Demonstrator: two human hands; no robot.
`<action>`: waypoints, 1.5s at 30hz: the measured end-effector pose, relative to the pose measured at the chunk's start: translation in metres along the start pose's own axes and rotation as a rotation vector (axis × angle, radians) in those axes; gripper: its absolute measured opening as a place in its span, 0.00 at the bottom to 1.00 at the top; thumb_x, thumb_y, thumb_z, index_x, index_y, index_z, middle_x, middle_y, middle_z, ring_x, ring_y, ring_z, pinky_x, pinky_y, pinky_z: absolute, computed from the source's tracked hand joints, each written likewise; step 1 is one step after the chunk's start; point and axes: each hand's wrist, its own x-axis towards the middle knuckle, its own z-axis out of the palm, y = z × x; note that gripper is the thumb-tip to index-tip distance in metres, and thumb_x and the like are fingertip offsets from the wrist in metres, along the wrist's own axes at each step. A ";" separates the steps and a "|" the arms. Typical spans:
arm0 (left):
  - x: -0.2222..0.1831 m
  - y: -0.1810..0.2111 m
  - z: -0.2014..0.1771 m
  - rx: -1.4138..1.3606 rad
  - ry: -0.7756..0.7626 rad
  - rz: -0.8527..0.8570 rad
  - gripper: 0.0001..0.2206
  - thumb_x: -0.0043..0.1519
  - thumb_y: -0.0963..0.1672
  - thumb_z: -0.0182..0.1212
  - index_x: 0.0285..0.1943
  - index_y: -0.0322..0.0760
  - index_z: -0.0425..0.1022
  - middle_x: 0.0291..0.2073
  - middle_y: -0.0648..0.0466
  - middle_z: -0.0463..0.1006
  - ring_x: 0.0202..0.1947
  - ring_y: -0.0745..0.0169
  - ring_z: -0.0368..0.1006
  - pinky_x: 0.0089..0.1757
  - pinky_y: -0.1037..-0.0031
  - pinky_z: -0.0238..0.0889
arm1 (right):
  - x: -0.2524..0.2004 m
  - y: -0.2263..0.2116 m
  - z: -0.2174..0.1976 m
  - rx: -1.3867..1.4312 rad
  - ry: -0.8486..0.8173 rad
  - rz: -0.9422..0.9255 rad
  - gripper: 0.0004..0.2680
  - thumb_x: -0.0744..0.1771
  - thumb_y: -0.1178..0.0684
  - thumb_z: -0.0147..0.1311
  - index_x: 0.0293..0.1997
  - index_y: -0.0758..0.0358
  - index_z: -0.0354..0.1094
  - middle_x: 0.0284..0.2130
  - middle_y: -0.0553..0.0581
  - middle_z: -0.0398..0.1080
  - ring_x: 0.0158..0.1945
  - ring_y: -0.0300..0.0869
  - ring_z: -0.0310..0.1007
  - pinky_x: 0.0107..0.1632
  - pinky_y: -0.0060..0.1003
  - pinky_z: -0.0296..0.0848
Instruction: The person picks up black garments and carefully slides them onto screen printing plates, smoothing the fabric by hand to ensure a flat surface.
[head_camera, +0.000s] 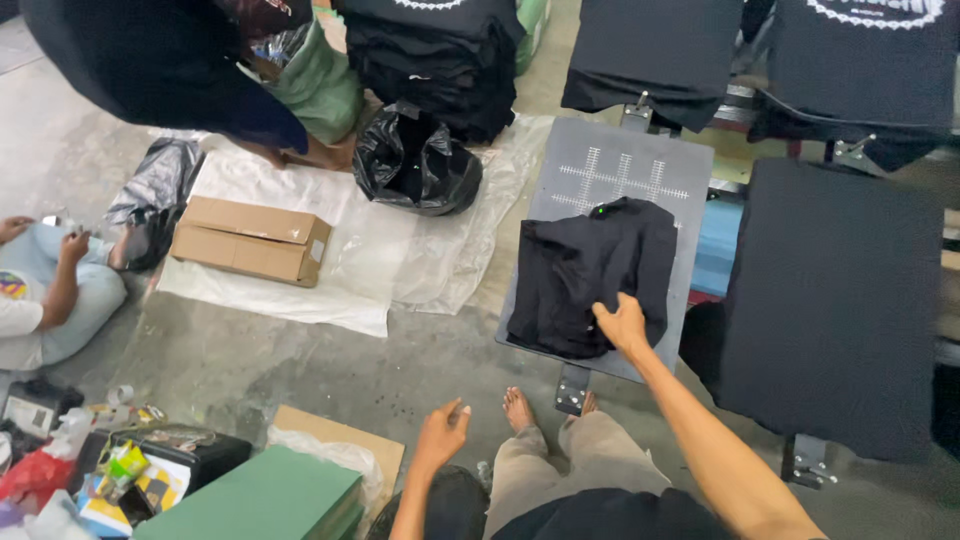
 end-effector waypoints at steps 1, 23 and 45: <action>-0.007 0.024 -0.016 -0.306 0.015 -0.065 0.24 0.55 0.53 0.50 0.58 0.41 0.68 0.53 0.51 0.72 0.53 0.58 0.69 0.50 0.68 0.62 | -0.013 -0.011 0.005 0.025 -0.068 -0.214 0.07 0.59 0.49 0.50 0.29 0.57 0.58 0.25 0.50 0.60 0.30 0.41 0.59 0.32 0.40 0.57; 0.009 0.194 -0.096 -1.332 0.058 -0.512 0.17 0.45 0.41 0.63 0.43 0.27 0.74 0.38 0.43 0.78 0.37 0.51 0.74 0.41 0.69 0.67 | -0.013 -0.002 -0.078 0.191 -0.160 0.174 0.15 0.59 0.46 0.56 0.46 0.62 0.70 0.36 0.57 0.74 0.39 0.41 0.72 0.43 0.36 0.69; 0.167 0.142 -0.276 -0.788 -0.601 -0.296 0.42 0.53 0.59 0.62 0.67 0.30 0.52 0.62 0.39 0.56 0.62 0.45 0.55 0.56 0.60 0.55 | -0.094 -0.265 0.117 0.161 0.050 -0.114 0.26 0.53 0.56 0.59 0.57 0.47 0.64 0.48 0.56 0.69 0.51 0.52 0.68 0.50 0.44 0.67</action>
